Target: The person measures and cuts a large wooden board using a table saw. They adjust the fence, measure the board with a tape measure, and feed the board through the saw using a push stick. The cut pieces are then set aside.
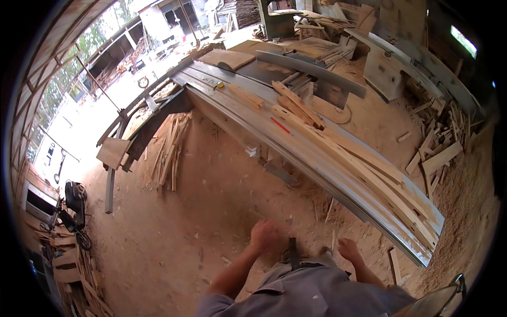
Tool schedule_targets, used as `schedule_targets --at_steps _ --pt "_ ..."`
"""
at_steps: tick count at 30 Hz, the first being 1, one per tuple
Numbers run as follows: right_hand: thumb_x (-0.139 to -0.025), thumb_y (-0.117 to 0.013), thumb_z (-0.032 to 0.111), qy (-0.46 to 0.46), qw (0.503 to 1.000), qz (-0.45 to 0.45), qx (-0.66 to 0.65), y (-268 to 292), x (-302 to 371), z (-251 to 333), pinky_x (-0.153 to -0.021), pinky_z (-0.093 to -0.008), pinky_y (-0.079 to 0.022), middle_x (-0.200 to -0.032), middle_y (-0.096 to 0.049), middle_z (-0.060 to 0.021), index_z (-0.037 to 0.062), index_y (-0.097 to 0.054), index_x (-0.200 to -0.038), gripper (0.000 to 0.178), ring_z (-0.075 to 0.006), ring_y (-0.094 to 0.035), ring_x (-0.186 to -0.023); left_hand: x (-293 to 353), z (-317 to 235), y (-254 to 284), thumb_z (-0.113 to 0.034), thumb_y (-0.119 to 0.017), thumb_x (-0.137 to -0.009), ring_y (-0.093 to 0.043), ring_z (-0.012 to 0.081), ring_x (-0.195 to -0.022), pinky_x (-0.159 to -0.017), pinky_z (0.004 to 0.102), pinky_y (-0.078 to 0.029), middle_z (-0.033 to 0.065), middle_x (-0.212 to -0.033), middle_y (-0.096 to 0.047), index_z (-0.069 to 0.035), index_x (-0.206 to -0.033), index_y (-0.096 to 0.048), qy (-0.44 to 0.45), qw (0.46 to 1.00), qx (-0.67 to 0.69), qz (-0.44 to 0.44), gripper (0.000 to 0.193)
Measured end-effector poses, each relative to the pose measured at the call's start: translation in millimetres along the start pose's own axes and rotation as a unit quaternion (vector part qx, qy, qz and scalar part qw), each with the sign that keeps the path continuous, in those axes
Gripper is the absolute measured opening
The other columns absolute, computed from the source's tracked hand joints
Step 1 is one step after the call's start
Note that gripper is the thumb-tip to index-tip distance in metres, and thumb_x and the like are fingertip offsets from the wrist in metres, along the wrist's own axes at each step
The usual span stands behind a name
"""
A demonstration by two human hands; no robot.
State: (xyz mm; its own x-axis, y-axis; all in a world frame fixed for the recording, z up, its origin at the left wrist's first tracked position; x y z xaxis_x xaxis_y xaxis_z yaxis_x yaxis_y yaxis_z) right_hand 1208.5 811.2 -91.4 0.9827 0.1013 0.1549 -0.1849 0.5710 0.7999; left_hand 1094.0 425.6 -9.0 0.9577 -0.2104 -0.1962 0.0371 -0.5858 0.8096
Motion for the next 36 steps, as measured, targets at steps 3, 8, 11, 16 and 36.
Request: schedule_targets --at_steps 3,8,11,16,36 --pt "-0.081 -0.057 0.012 0.058 0.997 0.034 -0.041 24 -90 109 -0.091 -0.0485 -0.052 -0.109 -0.067 -0.0261 0.001 -0.067 -0.117 0.039 -0.0434 -0.063 -0.104 3 46 -2 -0.019 -0.062 -0.085 -0.065 0.0386 -0.091 -0.081 0.0469 -0.053 0.0184 -0.096 -0.07 -0.005 -0.104 -0.07 0.058 0.995 0.051 -0.065 0.025" --pt "-0.08 -0.056 0.005 0.113 0.986 -0.015 -0.125 10 -193 170 -0.097 -0.0471 -0.05 -0.113 -0.067 -0.0254 -0.001 -0.067 -0.117 0.039 -0.0433 -0.062 -0.108 42 84 -52 -0.022 -0.063 -0.088 -0.067 0.039 -0.096 -0.084 0.0453 -0.054 0.0195 -0.104 -0.071 -0.004 -0.116 -0.068 0.165 0.962 0.172 0.134 0.034" --pt "-0.08 -0.056 0.003 0.156 0.977 -0.043 -0.14 12 -246 206 -0.098 -0.0465 -0.049 -0.116 -0.067 -0.024 0.0 -0.068 -0.115 0.038 -0.042 -0.061 -0.111 44 161 -64 -0.024 -0.064 -0.09 -0.068 0.0382 -0.099 -0.085 0.045 -0.054 0.0222 -0.105 -0.07 -0.004 -0.119 -0.067 0.22 0.939 0.17 0.204 0.036" --pt "-0.08 -0.055 0.001 0.2 0.97 -0.093 -0.102 21 -348 229 -0.099 -0.0453 -0.048 -0.116 -0.067 -0.0215 0.0007 -0.068 -0.115 0.037 -0.0396 -0.06 -0.114 16 238 17 -0.021 -0.061 -0.091 -0.068 0.0401 -0.1 -0.087 0.0459 -0.053 0.0284 -0.106 -0.069 0.001 -0.126 -0.062 0.395 0.912 0.106 0.035 0.042" --pt "-0.079 -0.059 0.009 0.233 0.957 0.096 -0.141 -153 -723 509 -0.1 -0.045 -0.05 -0.122 -0.067 -0.021 0.002 -0.068 -0.118 0.04 -0.0395 -0.062 -0.114 -93 506 122 -0.017 -0.059 -0.085 -0.065 0.0333 -0.082 -0.074 0.0421 -0.05 0.0238 -0.088 -0.068 0.006 -0.108 -0.066 0.579 0.784 0.222 -0.026 0.033"
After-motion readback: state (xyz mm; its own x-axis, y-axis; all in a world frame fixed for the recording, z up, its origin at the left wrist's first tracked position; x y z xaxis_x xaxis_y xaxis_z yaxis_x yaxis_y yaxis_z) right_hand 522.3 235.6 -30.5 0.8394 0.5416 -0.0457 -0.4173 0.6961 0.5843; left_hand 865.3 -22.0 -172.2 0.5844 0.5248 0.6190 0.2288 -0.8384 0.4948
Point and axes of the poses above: each hand's wrist, its own x-axis away from the middle knuckle, its own y-axis out of the back of the hand, z = x × y, the point moved 1 cm from there along -x, towards the middle knuckle
